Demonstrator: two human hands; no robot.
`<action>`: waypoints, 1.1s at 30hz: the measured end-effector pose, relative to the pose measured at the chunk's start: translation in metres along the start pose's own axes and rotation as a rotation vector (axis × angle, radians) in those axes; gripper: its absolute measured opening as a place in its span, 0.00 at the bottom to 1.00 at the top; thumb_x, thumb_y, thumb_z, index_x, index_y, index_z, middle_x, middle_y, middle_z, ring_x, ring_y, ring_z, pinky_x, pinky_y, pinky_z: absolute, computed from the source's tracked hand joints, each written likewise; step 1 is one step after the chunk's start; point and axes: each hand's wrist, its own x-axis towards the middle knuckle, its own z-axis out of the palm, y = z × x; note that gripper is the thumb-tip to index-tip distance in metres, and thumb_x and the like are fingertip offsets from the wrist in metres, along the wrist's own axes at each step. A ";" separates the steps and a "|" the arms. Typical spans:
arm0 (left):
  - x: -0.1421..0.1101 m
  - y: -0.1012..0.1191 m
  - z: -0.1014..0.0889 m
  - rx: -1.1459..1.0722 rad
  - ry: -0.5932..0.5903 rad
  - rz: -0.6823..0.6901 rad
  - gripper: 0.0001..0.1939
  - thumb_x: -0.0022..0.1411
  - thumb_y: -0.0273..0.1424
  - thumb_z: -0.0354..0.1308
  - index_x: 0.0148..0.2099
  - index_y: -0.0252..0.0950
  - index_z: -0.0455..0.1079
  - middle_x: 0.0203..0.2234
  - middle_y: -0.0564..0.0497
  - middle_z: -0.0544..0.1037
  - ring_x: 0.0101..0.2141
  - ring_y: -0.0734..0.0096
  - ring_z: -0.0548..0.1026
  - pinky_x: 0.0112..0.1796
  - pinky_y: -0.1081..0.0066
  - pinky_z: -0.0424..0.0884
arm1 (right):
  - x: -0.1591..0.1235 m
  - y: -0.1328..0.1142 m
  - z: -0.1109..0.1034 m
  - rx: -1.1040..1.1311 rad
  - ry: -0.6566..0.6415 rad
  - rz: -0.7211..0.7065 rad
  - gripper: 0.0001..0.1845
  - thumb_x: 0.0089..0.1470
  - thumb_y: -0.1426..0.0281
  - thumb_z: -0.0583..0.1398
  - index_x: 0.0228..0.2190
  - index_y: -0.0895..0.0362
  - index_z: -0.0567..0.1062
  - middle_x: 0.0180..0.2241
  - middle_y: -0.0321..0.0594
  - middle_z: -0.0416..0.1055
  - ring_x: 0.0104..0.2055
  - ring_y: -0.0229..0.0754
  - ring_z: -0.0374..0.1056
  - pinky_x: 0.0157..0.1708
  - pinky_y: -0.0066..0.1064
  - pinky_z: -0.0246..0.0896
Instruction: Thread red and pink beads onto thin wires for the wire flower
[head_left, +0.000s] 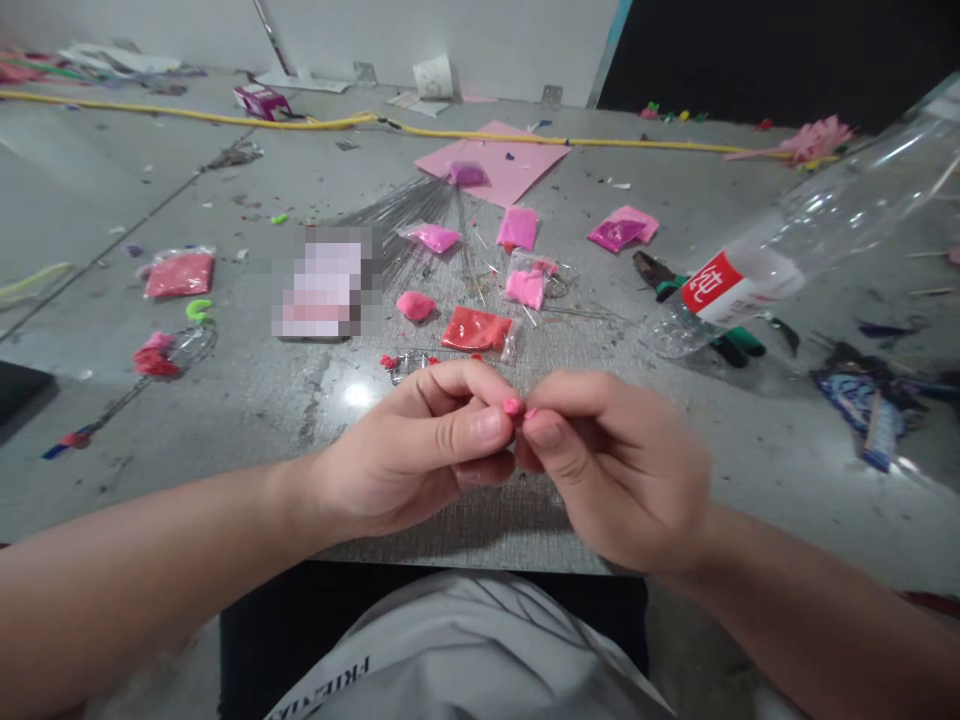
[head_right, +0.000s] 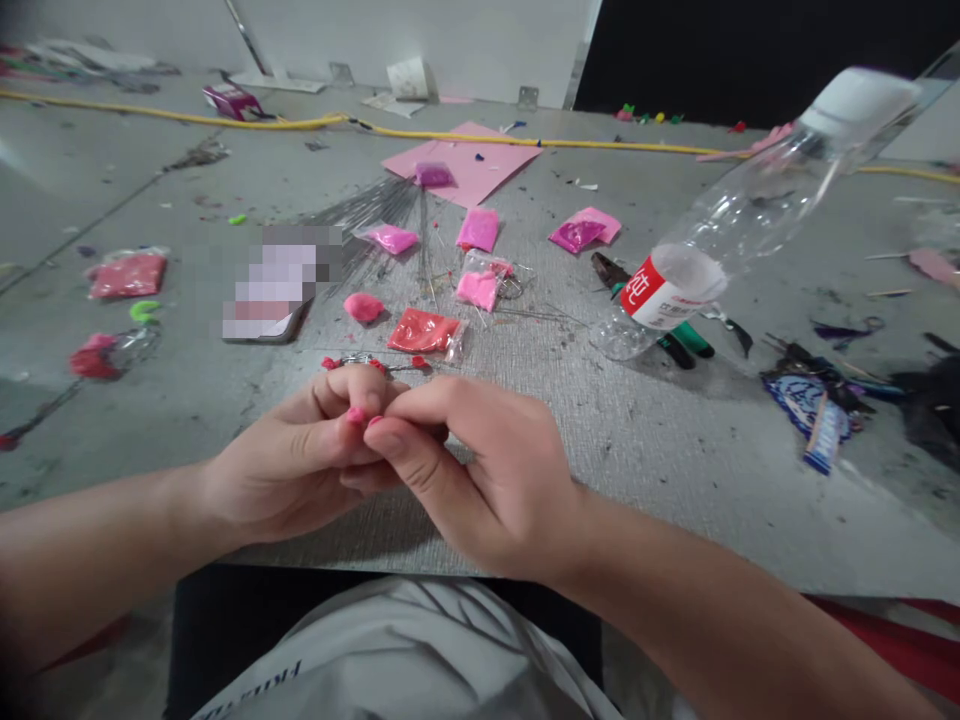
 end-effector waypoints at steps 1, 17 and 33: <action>0.000 0.000 0.000 -0.004 0.000 -0.001 0.01 0.64 0.29 0.69 0.38 0.41 0.80 0.28 0.52 0.79 0.25 0.81 0.70 0.25 0.82 0.66 | 0.000 -0.001 0.000 -0.011 0.007 0.001 0.04 0.67 0.66 0.62 0.37 0.49 0.77 0.29 0.35 0.79 0.30 0.41 0.74 0.30 0.35 0.68; -0.001 -0.001 -0.001 -0.075 -0.079 0.008 0.04 0.66 0.23 0.66 0.41 0.37 0.81 0.31 0.52 0.80 0.34 0.80 0.81 0.31 0.86 0.73 | 0.002 -0.005 -0.001 -0.149 0.011 -0.101 0.03 0.66 0.68 0.63 0.37 0.50 0.76 0.25 0.33 0.79 0.20 0.34 0.71 0.20 0.28 0.62; -0.002 0.004 0.000 -0.020 -0.004 -0.008 0.03 0.63 0.25 0.69 0.38 0.39 0.82 0.30 0.52 0.80 0.33 0.76 0.80 0.30 0.83 0.72 | 0.002 -0.003 0.000 -0.219 0.035 -0.161 0.05 0.65 0.69 0.64 0.35 0.57 0.76 0.23 0.34 0.78 0.19 0.31 0.71 0.20 0.21 0.63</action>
